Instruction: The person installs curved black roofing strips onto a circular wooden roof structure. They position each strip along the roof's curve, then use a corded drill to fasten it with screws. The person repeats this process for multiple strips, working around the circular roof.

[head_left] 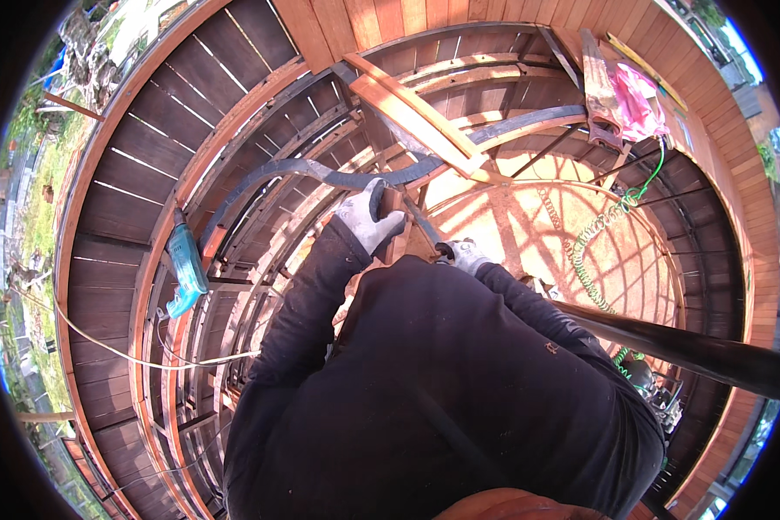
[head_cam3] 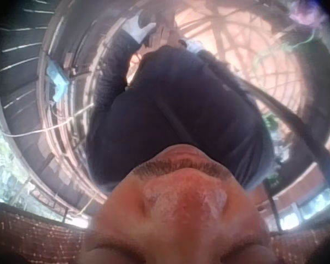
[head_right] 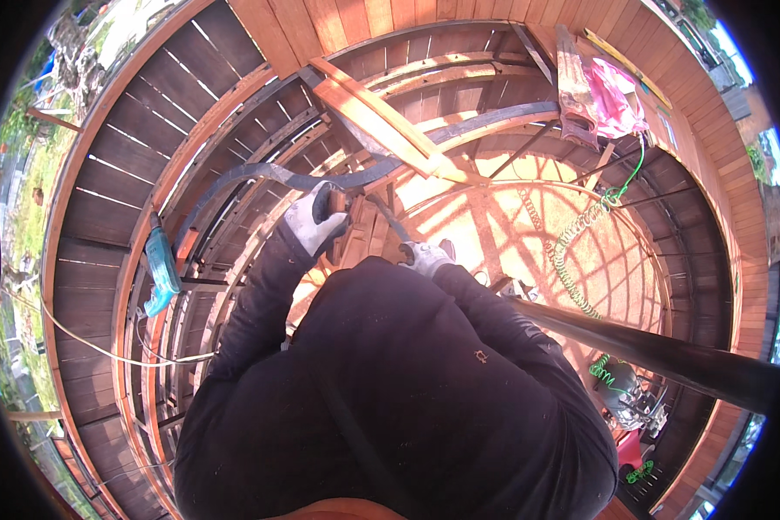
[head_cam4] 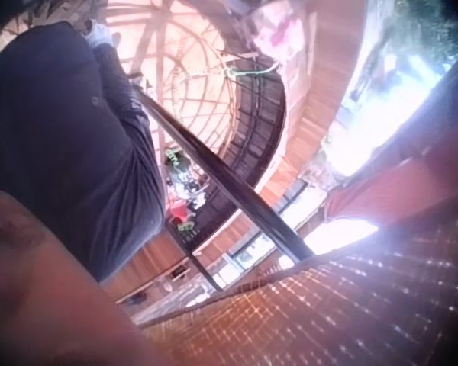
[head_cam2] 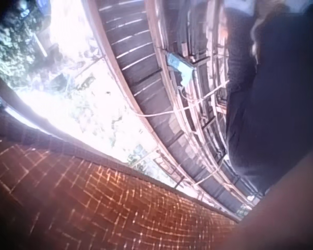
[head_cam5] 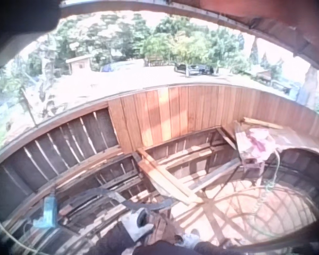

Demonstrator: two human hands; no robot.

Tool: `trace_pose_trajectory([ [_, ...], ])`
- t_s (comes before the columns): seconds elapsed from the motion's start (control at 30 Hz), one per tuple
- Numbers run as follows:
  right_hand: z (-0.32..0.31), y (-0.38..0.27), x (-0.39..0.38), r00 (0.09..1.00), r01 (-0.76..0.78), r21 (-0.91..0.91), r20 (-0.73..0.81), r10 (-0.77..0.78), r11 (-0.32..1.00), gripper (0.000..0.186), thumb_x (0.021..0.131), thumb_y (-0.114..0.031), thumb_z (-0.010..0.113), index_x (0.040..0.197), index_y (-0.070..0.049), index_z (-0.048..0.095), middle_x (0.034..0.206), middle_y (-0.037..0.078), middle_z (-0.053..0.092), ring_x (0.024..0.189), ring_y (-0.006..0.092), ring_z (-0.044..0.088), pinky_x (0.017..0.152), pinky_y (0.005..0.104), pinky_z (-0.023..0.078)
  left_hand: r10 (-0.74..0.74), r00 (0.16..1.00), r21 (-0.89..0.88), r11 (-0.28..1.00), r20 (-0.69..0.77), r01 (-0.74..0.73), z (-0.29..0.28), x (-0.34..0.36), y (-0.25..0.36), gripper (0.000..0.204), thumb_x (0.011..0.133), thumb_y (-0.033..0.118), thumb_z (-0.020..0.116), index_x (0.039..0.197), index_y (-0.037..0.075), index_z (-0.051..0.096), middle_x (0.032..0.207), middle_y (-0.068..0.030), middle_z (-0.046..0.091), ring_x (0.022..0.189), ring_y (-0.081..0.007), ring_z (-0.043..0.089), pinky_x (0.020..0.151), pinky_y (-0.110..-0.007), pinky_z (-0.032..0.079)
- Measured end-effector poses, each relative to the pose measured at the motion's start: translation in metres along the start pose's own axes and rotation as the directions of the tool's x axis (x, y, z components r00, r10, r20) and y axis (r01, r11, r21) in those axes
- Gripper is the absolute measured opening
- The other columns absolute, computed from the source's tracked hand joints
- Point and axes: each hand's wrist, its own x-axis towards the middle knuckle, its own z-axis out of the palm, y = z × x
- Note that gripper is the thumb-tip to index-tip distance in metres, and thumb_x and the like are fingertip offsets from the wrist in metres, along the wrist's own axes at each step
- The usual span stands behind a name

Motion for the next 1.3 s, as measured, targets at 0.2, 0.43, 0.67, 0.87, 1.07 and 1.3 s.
trace_pose_trajectory([
  [0.2,0.049,0.066,0.027,1.0,-0.01,-0.068,0.02,0.012,0.998,0.059,0.085,-0.043,0.062,0.129,-0.006,0.053,0.119,0.017,0.064,0.114,0.0308,0.059,0.098,0.0374,0.044,0.343,0.684,0.336,0.677,0.644,-0.655,-0.064,-0.005,0.236,0.039,0.081,0.024,0.065,0.114,0.003,0.059,0.091,-0.0172,0.066,0.084,-0.0298,0.066,0.076,-0.037,0.053],
  [0.43,0.035,0.093,-0.04,0.956,-0.287,0.038,-0.047,0.289,0.957,0.058,0.085,-0.044,0.061,0.128,-0.005,0.054,0.119,0.018,0.064,0.113,0.0315,0.059,0.097,0.0381,0.044,0.485,0.311,0.151,0.342,0.817,-0.928,-0.027,0.002,0.303,0.041,0.082,0.024,0.064,0.117,0.002,0.057,0.091,-0.0164,0.066,0.084,-0.0283,0.067,0.076,-0.036,0.053],
  [0.67,0.02,0.1,-0.065,0.915,-0.393,0.049,-0.08,0.396,0.918,0.057,0.086,-0.046,0.06,0.126,-0.005,0.055,0.119,0.019,0.064,0.113,0.0322,0.06,0.097,0.0388,0.045,0.499,0.324,0.164,0.339,0.804,-0.927,-0.014,0.008,0.309,0.043,0.084,0.023,0.063,0.12,0.002,0.056,0.092,-0.0155,0.066,0.084,-0.0268,0.067,0.077,-0.036,0.053],
  [0.87,0.071,0.185,-0.07,0.863,-0.493,0.072,-0.087,0.498,0.867,0.057,0.087,-0.047,0.059,0.125,-0.005,0.056,0.119,0.019,0.064,0.112,0.0328,0.06,0.096,0.0394,0.045,0.583,0.519,0.155,0.559,0.625,-0.815,-0.007,0.048,0.287,0.044,0.085,0.023,0.063,0.123,0.001,0.054,0.093,-0.0148,0.066,0.085,-0.0255,0.068,0.077,-0.035,0.053],
  [1.07,0.015,0.143,-0.092,0.82,-0.547,0.058,-0.162,0.548,0.835,0.057,0.088,-0.054,0.054,0.113,-0.004,0.063,0.113,0.023,0.064,0.11,0.0359,0.06,0.095,0.0417,0.046,0.001,1.0,-0.7,0.714,-0.012,-0.009,0.009,0.064,0.077,0.036,0.091,0.011,0.056,0.125,-0.001,0.048,0.11,-0.0202,0.064,0.101,-0.032,0.066,0.085,-0.039,0.054],
  [1.3,0.026,0.265,-0.055,0.871,-0.491,-0.1,-0.082,0.485,0.865,0.054,0.088,-0.052,0.057,0.112,-0.004,0.065,0.119,0.021,0.063,0.115,0.0316,0.058,0.098,0.0396,0.046,-0.603,0.771,-0.938,0.347,-0.203,0.024,0.091,0.008,-0.018,0.022,0.091,0.012,0.056,0.11,0.002,0.055,0.109,-0.0125,0.063,0.104,-0.03,0.062,0.093,-0.048,0.05],
])
